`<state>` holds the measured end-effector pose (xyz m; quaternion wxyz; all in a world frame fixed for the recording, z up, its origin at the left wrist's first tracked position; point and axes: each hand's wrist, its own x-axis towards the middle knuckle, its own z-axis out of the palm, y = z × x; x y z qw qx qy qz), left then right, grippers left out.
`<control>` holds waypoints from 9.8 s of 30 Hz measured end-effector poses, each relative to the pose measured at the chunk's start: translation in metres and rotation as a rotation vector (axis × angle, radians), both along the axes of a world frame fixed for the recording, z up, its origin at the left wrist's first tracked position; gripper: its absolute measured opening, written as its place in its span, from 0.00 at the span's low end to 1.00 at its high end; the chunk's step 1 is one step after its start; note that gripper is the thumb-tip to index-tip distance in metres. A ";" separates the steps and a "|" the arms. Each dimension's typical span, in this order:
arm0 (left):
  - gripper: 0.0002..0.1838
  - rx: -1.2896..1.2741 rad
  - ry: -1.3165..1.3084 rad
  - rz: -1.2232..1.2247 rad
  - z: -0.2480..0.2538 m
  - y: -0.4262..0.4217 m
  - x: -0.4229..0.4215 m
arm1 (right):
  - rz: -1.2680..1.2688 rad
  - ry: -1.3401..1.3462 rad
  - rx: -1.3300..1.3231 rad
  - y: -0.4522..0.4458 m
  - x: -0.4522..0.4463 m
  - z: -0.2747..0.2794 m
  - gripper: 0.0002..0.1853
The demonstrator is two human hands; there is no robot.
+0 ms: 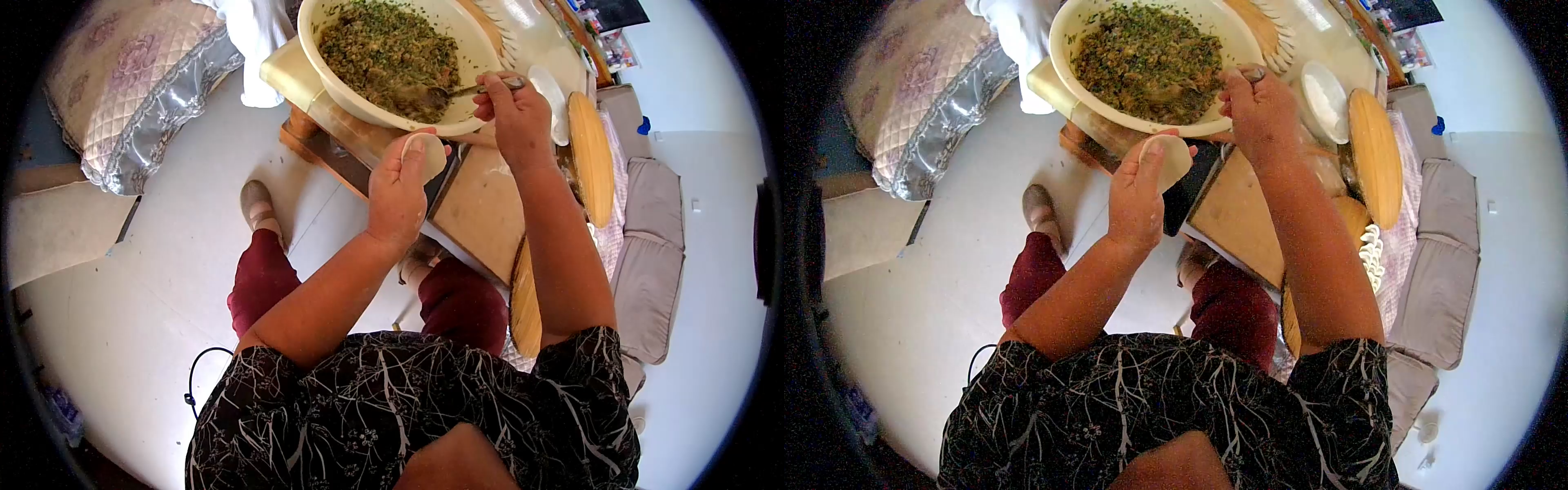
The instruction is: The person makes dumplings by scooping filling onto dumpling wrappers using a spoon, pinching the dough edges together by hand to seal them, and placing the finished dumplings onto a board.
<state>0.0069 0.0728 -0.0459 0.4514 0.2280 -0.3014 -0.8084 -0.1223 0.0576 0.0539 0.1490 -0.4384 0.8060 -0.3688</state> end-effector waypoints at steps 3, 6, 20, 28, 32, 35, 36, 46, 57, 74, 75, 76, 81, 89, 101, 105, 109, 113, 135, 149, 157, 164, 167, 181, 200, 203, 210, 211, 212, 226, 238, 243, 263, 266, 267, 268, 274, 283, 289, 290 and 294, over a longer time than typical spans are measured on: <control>0.17 0.010 -0.009 0.006 0.002 0.000 0.000 | 0.058 -0.037 -0.181 -0.005 0.000 -0.001 0.13; 0.16 0.060 0.030 0.005 0.001 0.000 -0.001 | 0.068 0.089 -0.233 -0.008 -0.022 -0.016 0.13; 0.17 -0.020 -0.047 0.012 0.003 -0.002 0.001 | 0.126 -0.183 -0.284 -0.002 -0.005 -0.008 0.12; 0.17 0.053 0.044 -0.004 0.004 0.000 0.002 | -0.195 -0.458 -0.231 -0.005 -0.050 -0.025 0.12; 0.17 0.067 0.057 0.005 0.005 0.001 0.001 | -0.060 -0.461 -0.355 -0.005 -0.046 -0.007 0.12; 0.17 0.070 0.056 -0.003 0.004 0.000 0.001 | -0.023 -0.583 -0.332 -0.010 -0.036 -0.015 0.11; 0.18 0.078 0.055 -0.020 0.003 0.000 0.001 | -0.023 -0.586 -0.331 -0.010 -0.035 -0.019 0.11; 0.18 -0.040 -0.057 0.031 -0.004 -0.001 0.000 | -0.043 -0.098 -0.293 -0.009 -0.033 -0.009 0.12; 0.17 -0.018 0.004 -0.012 -0.002 -0.001 0.001 | 0.022 -0.061 -0.186 0.001 -0.011 -0.028 0.11; 0.17 0.069 0.037 -0.028 0.004 0.001 0.004 | -0.109 -0.157 -0.361 0.006 -0.031 -0.019 0.12; 0.17 0.059 0.014 -0.022 0.005 -0.001 0.005 | -0.101 -0.153 -0.367 0.005 -0.030 -0.018 0.12; 0.17 0.055 0.017 -0.017 0.006 -0.001 0.005 | -0.091 -0.138 -0.368 0.007 -0.029 -0.019 0.12; 0.17 0.060 0.040 -0.036 0.004 -0.001 0.005 | -0.047 -0.126 -0.205 0.014 -0.009 -0.020 0.11; 0.17 0.070 0.056 -0.030 0.004 -0.001 0.005 | 0.054 -0.185 -0.424 0.011 -0.003 -0.021 0.10; 0.17 0.105 0.071 -0.042 0.003 -0.001 0.002 | 0.071 -0.200 -0.325 0.020 0.008 -0.011 0.11; 0.17 0.069 0.045 -0.030 0.002 -0.002 0.003 | 0.079 -0.245 -0.318 0.021 0.006 -0.012 0.10; 0.17 0.063 0.046 -0.037 0.003 -0.002 0.005 | 0.260 -0.204 -0.286 0.020 0.002 -0.025 0.09; 0.17 0.077 0.053 -0.034 0.000 -0.001 0.003 | 0.199 0.244 -0.269 0.015 -0.020 -0.046 0.09; 0.17 0.061 0.029 -0.043 0.004 -0.001 0.004 | 0.122 -0.171 -0.282 0.020 -0.005 -0.025 0.10; 0.17 0.078 0.075 -0.041 0.003 -0.001 0.003 | 0.279 -0.160 -0.330 0.018 0.007 -0.019 0.08; 0.18 0.119 0.089 -0.066 0.004 -0.001 0.004 | 0.187 -0.461 -0.160 0.010 0.002 -0.015 0.10; 0.16 0.099 0.077 -0.030 0.005 -0.001 0.003 | -0.222 -0.827 -0.273 0.013 -0.022 -0.020 0.12; 0.16 0.108 0.076 -0.034 0.007 0.000 0.005 | -0.309 -0.918 -0.355 0.017 -0.030 -0.026 0.12; 0.16 0.104 0.071 -0.024 0.007 0.000 0.004 | -0.227 -0.733 -0.503 0.016 -0.038 -0.036 0.11; 0.17 0.112 0.069 -0.036 0.004 -0.002 0.004 | -0.058 -0.294 -0.447 0.011 -0.011 -0.032 0.12; 0.17 0.110 0.066 -0.049 0.005 -0.002 0.005 | 0.103 -0.305 -0.325 0.012 -0.005 -0.034 0.12; 0.16 0.141 0.097 -0.053 0.008 -0.002 0.006 | 0.083 -0.253 -0.385 0.012 0.003 -0.020 0.12; 0.16 0.141 0.097 -0.054 0.008 -0.002 0.006 | 0.106 -0.268 -0.353 0.011 0.001 -0.023 0.12; 0.16 0.144 0.093 -0.056 0.008 -0.002 0.007 | 0.130 -0.283 -0.320 0.011 -0.001 -0.027 0.11; 0.17 0.101 0.065 -0.050 0.005 -0.002 0.006 | 0.251 0.026 -0.360 0.017 -0.009 -0.039 0.09; 0.17 0.073 0.046 -0.052 0.003 -0.001 0.006 | 0.142 0.099 -0.287 0.023 -0.019 -0.045 0.09; 0.18 0.081 0.053 -0.050 0.006 -0.001 0.007 | 0.073 -0.166 -0.274 0.021 -0.003 -0.021 0.09; 0.17 0.113 0.083 -0.036 0.003 -0.002 0.004 | -0.013 -0.105 -0.316 0.015 -0.018 -0.039 0.12; 0.17 0.117 0.086 -0.042 0.005 -0.002 0.006 | -0.111 -0.265 -0.290 0.014 -0.017 -0.030 0.13; 0.17 0.111 0.081 -0.040 0.006 -0.002 0.006 | -0.112 -0.265 -0.291 0.013 -0.017 -0.030 0.13; 0.17 0.110 0.081 -0.041 0.006 -0.002 0.006 | -0.155 -0.285 -0.250 0.011 -0.019 -0.029 0.14; 0.18 0.113 0.073 -0.035 0.008 -0.002 0.006 | -0.299 -0.546 -0.197 -0.004 -0.023 -0.030 0.14; 0.18 0.074 0.058 -0.032 0.006 -0.002 0.006 | -0.489 -0.826 -0.305 -0.014 -0.020 -0.026 0.11; 0.18 0.114 0.044 -0.060 0.007 -0.002 0.007 | -0.099 -0.552 -0.411 -0.004 -0.014 -0.021 0.12; 0.17 0.118 0.059 -0.051 0.008 -0.001 0.007 | 0.029 -0.503 -0.422 -0.002 -0.010 -0.020 0.12; 0.18 0.057 0.050 -0.030 0.004 -0.001 0.005 | 0.281 -0.238 -0.275 0.004 -0.008 -0.023 0.11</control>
